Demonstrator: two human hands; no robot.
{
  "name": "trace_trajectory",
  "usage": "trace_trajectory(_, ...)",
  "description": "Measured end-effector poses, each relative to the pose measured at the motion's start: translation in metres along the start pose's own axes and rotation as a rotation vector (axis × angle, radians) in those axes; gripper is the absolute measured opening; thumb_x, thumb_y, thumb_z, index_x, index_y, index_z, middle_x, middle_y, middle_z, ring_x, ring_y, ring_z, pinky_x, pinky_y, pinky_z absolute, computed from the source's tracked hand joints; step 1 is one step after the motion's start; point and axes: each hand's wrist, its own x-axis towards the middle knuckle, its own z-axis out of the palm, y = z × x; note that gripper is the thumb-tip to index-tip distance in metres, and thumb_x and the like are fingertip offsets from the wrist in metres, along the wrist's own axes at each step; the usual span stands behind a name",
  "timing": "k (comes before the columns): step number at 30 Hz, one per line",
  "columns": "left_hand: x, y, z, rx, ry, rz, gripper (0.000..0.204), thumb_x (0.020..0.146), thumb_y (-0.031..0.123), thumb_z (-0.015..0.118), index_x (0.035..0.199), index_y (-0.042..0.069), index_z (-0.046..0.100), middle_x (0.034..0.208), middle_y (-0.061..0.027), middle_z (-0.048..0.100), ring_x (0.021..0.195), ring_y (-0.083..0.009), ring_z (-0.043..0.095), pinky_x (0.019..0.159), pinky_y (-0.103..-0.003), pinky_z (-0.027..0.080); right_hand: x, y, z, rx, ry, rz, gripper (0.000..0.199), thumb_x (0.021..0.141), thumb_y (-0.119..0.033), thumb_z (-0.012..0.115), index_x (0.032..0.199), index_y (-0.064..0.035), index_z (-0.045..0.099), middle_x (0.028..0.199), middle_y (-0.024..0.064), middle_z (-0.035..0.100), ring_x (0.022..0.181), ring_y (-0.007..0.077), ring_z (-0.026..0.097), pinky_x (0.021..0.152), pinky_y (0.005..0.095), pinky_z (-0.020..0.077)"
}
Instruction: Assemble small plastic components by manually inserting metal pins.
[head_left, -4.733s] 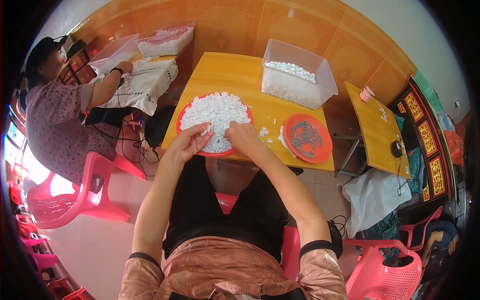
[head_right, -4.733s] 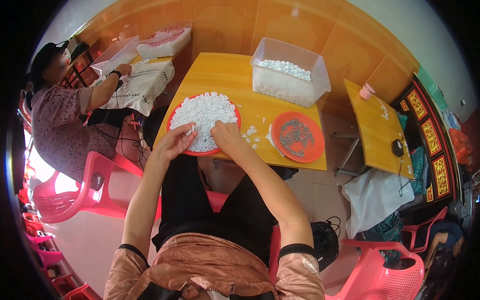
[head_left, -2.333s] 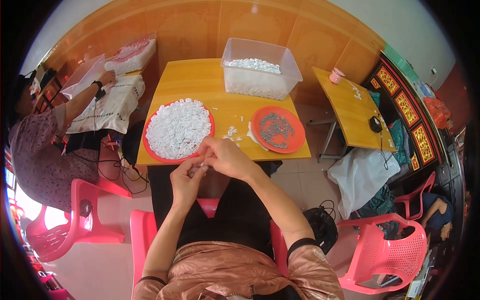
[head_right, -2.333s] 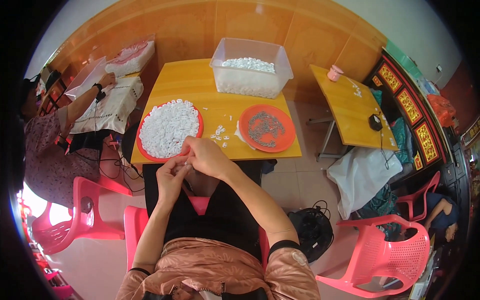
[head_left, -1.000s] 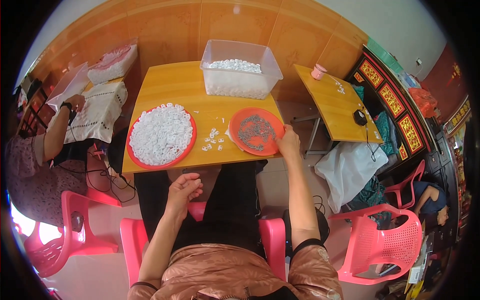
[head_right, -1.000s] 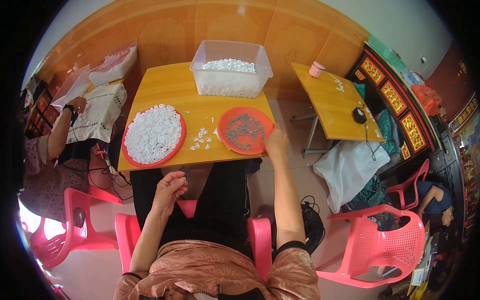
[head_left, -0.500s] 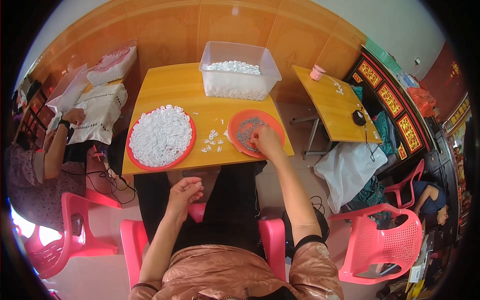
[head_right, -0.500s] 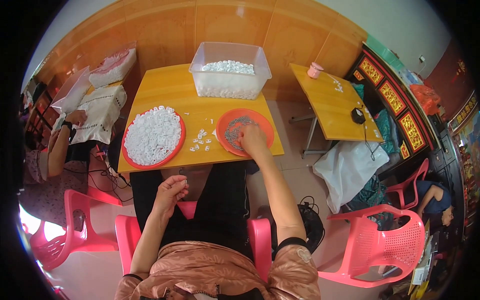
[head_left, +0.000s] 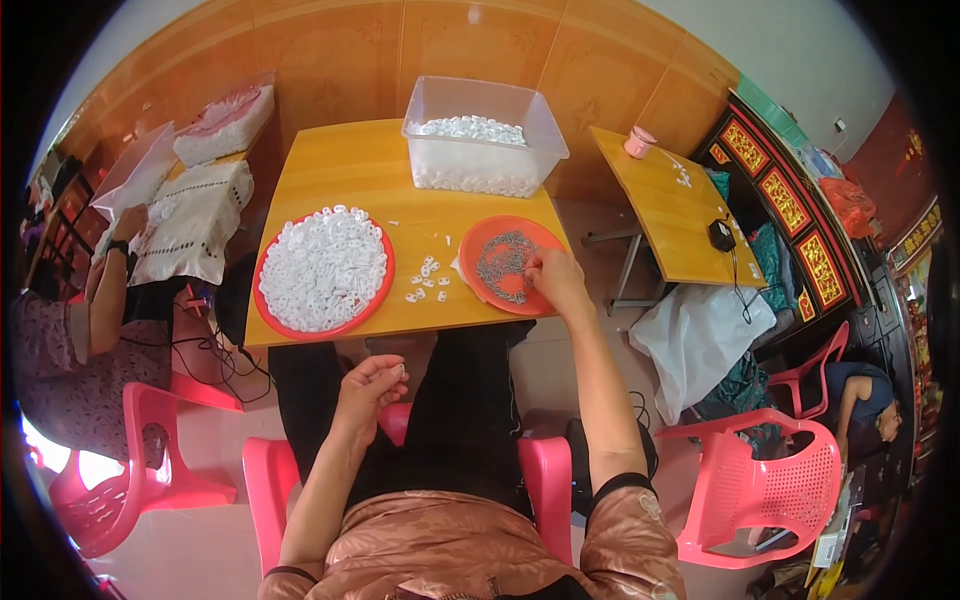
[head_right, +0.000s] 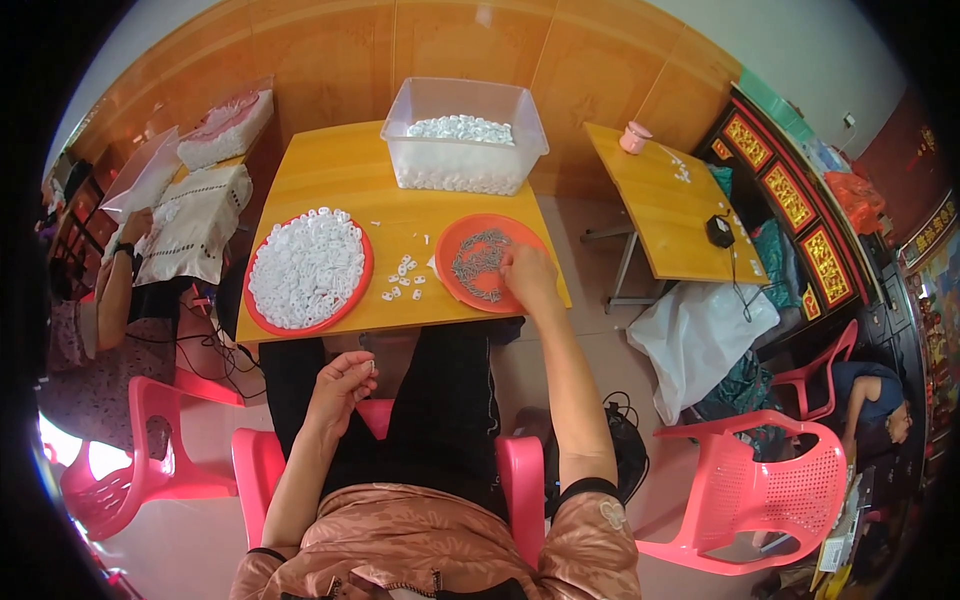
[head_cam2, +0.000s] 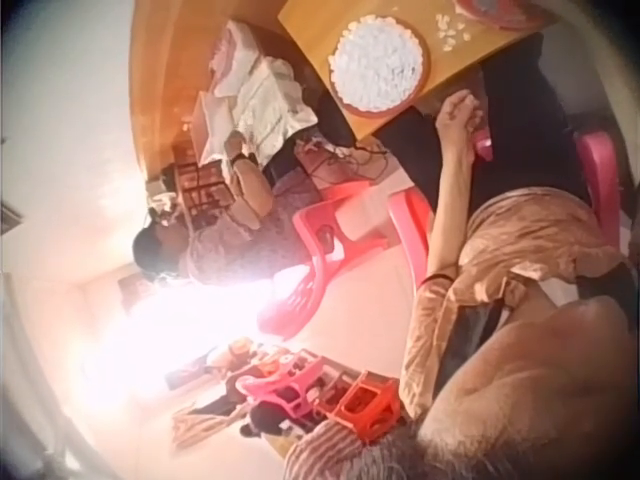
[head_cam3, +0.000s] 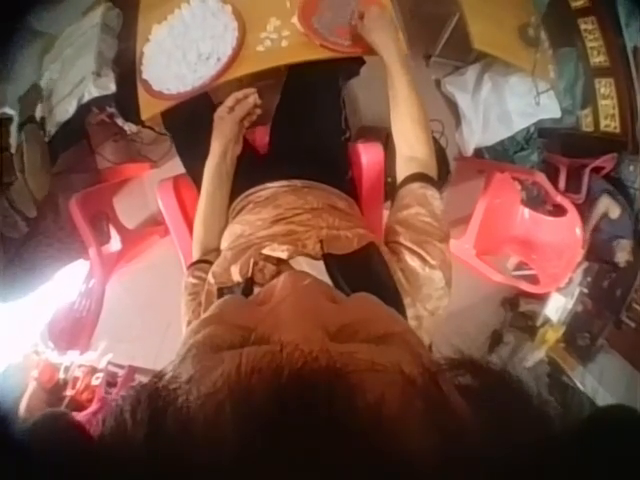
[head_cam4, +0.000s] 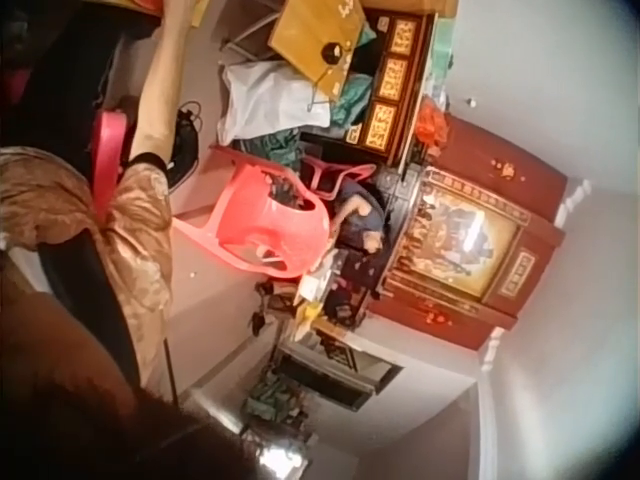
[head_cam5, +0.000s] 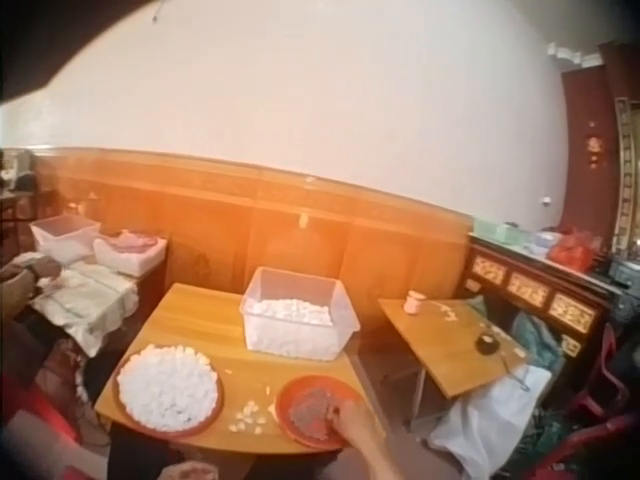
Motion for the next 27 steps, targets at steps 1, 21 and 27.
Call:
trace_trajectory(1,-0.001,0.0,0.001,0.004,0.001,-0.004,0.016,0.086,0.009,0.063,0.102,0.005,0.061,0.082,-0.0047,0.064,0.067,-0.0094,0.059,0.061,-0.019,0.047,-0.001,-0.001,0.0,0.003,-0.002,0.005,0.004,0.073,-0.012,0.065,0.074,-0.008,0.066,0.076,0.0149,0.065,0.078,0.0331,0.063,0.069,0.0441,0.0493)
trace_trajectory(21,0.0,-0.006,0.01,0.02,-0.057,-0.058,0.021,0.085,0.011,0.065,0.104,0.005,0.062,0.085,-0.0046,0.066,0.068,-0.0084,0.06,0.062,-0.019,0.046,0.009,0.0,0.026,-0.189,-0.019,0.029,0.014,0.074,-0.015,0.066,0.078,-0.0024,0.066,0.079,0.0205,0.065,0.079,0.0362,0.063,0.07,0.0449,0.0496)
trace_trajectory(27,-0.016,0.018,0.016,-0.013,-0.043,0.068,0.023,0.084,0.007,0.065,0.107,0.005,0.062,0.086,-0.0052,0.066,0.069,-0.0085,0.06,0.063,-0.019,0.046,0.001,-0.008,0.02,-0.133,-0.034,-0.101,0.016,0.074,-0.011,0.062,0.083,0.0029,0.06,0.08,0.0249,0.063,0.076,0.0424,0.061,0.067,0.047,0.0486)
